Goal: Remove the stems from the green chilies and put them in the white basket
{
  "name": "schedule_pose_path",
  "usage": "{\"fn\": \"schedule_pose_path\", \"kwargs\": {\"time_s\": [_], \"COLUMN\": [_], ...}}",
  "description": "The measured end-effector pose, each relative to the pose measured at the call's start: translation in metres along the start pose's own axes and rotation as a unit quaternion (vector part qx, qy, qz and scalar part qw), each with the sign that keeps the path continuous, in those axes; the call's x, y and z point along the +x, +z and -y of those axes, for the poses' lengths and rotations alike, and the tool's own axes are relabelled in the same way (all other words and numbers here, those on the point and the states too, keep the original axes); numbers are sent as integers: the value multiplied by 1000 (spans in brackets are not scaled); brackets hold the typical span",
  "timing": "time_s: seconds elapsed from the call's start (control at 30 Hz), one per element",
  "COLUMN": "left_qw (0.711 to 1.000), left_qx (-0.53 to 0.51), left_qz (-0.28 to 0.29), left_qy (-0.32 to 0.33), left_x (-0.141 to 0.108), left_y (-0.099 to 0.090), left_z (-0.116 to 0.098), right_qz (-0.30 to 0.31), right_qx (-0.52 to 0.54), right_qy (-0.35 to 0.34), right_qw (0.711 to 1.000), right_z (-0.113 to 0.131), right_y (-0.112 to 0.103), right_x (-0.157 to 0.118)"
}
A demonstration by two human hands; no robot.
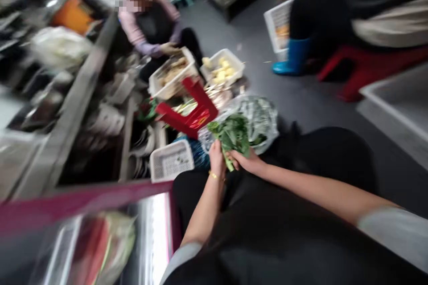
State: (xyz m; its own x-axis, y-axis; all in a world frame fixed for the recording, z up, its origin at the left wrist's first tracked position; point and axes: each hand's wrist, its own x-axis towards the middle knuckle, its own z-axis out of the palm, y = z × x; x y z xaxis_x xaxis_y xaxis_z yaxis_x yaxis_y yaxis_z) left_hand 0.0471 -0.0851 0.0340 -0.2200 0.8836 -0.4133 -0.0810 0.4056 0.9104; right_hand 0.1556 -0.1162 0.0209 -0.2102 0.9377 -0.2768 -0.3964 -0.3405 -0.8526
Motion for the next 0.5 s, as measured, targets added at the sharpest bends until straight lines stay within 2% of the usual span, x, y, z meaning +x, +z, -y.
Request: {"fn": "schedule_pose_path", "kwargs": {"time_s": [0.07, 0.13, 0.2, 0.3, 0.4, 0.5], "left_qw": [997, 987, 974, 962, 958, 968], "left_qx": [-46, -90, -121, -145, -164, -192], "left_qz": [34, 112, 176, 221, 223, 147], "left_qy": [-44, -77, -81, -68, -74, -70], "left_x": [11, 8, -3, -13, -6, 5], "left_y": [-28, -50, -62, -69, -74, -82], "left_z": [1, 3, 7, 12, 15, 16], "right_qz": [-20, -62, -32, 21, 1, 17], "right_qx": [-23, 0, 5, -23, -60, -194], "right_qy": [5, 16, 31, 22, -4, -39], "right_qw": [1000, 998, 999, 999, 998, 980], "right_z": [-2, 2, 8, 13, 8, -2], "right_y": [3, 7, 17, 38, 55, 58], "right_x": [4, 17, 32, 48, 45, 20]}}
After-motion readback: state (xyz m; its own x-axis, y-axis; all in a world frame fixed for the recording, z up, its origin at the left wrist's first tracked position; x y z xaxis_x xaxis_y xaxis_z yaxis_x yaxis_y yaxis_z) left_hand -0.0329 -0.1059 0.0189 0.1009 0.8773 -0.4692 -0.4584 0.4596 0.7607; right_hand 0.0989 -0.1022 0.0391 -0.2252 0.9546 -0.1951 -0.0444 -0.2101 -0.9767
